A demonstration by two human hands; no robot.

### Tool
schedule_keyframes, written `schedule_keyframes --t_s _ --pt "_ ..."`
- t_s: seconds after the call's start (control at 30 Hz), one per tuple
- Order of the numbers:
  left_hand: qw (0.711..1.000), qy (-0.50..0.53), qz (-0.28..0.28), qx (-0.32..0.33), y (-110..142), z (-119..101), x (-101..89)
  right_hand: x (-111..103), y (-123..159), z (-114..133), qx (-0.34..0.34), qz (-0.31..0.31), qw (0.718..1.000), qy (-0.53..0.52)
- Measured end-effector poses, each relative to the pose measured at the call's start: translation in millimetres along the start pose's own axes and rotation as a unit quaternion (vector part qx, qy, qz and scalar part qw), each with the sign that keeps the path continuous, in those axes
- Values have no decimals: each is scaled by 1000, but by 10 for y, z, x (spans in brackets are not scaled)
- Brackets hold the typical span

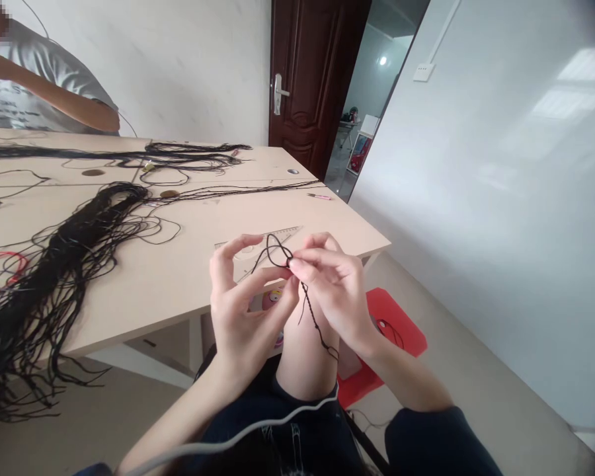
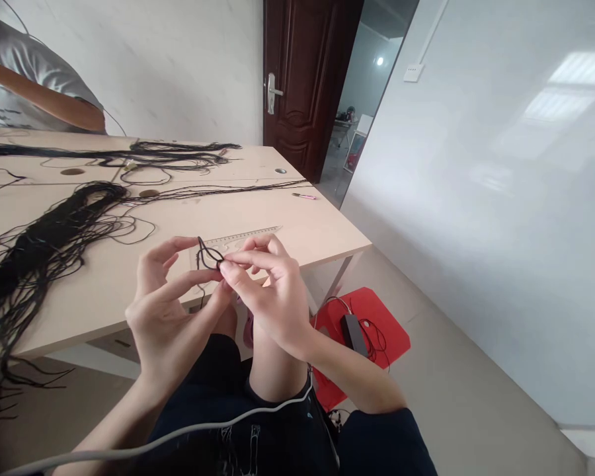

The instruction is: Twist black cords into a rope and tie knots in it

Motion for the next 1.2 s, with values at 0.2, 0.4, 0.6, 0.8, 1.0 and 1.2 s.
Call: schedule_keyframes --t_s 0.2,0.4,0.6,0.8,1.0,1.2 --pt "993 -94 -18 70 -10 -187 -48 -35 6 55 -26 -39 999 20" --pt "992 -106 -1 65 -41 -200 -33 -56 12 70 -39 -59 997 25" --pt "987 -121 79 67 -95 -186 70 -65 11 81 -54 -64 996 21" --pt "985 -110 121 48 88 -172 195 -165 -5 128 -77 -114 990 28" --pt "977 -148 135 77 425 -92 252 -222 -26 110 -57 -124 990 23" --pt "984 10 178 -23 288 129 65 -108 -12 63 -48 -48 997 26"
Point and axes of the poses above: each hand's wrist, its own y-axis away from the middle knuckle, its own x-axis out of the palm, z = x × y, the point moved 10 cm from there along -y, towards the middle knuckle, and after that the axes turned 7 degrees about y, right-handed, at the moved point
